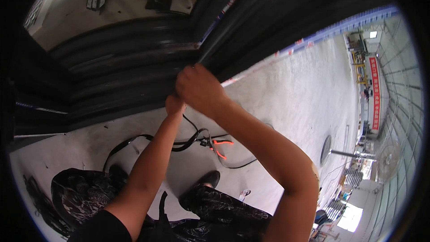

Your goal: The person fits a rubber seal into the channel of a metal window frame by hand and cuts the seal using a pair of pliers.

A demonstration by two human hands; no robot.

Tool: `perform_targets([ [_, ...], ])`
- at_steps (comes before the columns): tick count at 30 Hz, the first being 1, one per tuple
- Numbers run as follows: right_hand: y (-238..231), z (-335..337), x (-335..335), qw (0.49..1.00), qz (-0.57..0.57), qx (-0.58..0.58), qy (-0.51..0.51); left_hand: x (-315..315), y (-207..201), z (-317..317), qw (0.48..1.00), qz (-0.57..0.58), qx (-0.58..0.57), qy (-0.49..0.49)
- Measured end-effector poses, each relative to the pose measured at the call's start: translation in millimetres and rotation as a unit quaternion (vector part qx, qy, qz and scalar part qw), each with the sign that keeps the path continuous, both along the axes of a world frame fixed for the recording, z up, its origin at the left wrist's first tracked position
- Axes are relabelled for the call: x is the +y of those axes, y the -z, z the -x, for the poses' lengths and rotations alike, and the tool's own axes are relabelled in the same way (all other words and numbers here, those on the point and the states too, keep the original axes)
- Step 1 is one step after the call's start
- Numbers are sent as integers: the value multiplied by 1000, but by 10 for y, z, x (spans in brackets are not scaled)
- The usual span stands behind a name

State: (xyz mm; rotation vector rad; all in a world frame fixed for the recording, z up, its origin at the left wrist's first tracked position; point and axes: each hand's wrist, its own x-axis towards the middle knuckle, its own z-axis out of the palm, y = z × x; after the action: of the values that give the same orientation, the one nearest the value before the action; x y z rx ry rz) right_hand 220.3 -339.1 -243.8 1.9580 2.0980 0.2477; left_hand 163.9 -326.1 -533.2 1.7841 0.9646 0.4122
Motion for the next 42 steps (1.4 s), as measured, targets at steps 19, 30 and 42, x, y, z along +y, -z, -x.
perform_targets([
  [19, 1547, 794, -2168, 874, -140, 255, 390, 160, -717, -106, 918, 379, 50, -104],
  [30, 1473, 1190, -2063, 750, 14, 475, 460, 96, -675, -174, 926, 304, 16, -223],
  [42, 1325, 1186, -2377, 838, 54, 381, 386, 224, -718, -122, 914, 346, -6, -213],
])
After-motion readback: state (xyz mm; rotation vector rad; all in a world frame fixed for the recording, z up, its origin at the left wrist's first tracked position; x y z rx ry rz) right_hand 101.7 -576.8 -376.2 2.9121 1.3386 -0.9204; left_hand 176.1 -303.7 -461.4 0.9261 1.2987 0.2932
